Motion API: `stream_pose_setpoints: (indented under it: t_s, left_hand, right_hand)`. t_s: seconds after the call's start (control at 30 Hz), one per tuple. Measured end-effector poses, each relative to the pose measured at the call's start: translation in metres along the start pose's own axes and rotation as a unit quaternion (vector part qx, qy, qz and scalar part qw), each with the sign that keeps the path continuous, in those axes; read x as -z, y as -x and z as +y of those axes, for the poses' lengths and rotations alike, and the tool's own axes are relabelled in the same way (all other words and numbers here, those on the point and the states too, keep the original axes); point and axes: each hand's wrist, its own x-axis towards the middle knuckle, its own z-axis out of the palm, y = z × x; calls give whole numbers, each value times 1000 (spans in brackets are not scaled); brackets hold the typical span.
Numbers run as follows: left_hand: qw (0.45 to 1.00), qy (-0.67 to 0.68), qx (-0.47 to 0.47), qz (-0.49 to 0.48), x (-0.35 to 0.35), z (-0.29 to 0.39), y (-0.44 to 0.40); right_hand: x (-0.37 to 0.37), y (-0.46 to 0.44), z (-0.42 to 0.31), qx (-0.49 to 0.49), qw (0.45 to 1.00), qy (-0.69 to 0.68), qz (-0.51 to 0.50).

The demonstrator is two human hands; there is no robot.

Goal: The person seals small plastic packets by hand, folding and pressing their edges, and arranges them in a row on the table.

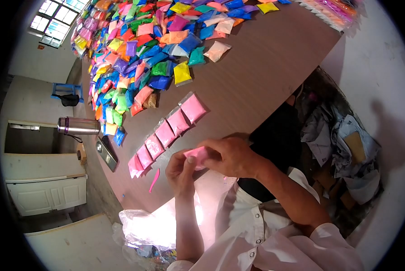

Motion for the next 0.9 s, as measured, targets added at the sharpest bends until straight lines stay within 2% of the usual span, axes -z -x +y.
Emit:
stream_pose_setpoints:
  t_s: [0.07, 0.13, 0.3, 0.37, 0.47, 0.53, 0.6, 0.63, 0.7, 0.77, 0.83, 0.9]
  left_hand:
    - [1000, -15, -23, -14, 5, -1, -2]
    - [997, -29, 23, -64, 8, 1, -3]
    - [998, 36, 29, -35, 6, 5, 2]
    - [997, 65, 25, -15, 8, 4, 4]
    - [998, 57, 15, -17, 8, 4, 6]
    - [998, 1, -18, -58, 9, 6, 10]
    - [996, -19, -12, -90, 12, 3, 15]
    - [992, -39, -5, -121, 13, 2, 17]
    - [995, -28, -12, -97, 12, -1, 21]
    - [997, -18, -21, -73, 10, -3, 25]
    - [999, 20, -20, -37, 8, -7, 29]
    - [998, 36, -13, -48, 6, -10, 33]
  right_hand:
    - [0, 1, 6, -37, 998, -48, -10]
    - [2, 0, 5, -35, 998, -39, -17]
    - [4, 0, -9, -32, 999, -26, -22]
    - [-3, 6, -6, 29, 999, 9, 30]
    - [4, 13, -12, -21, 1000, 8, -3]
    - [3, 21, -9, -7, 1000, 18, -3]
    - [3, 29, -11, 8, 1000, 28, -1]
    - [4, 33, -14, -16, 1000, 5, -7]
    - [4, 41, -16, -39, 999, -18, -12]
    - [0, 47, -13, -73, 985, -153, 23]
    - [2, 54, -10, -83, 984, -158, 11]
    - [0, 62, -4, -94, 982, -164, -2]
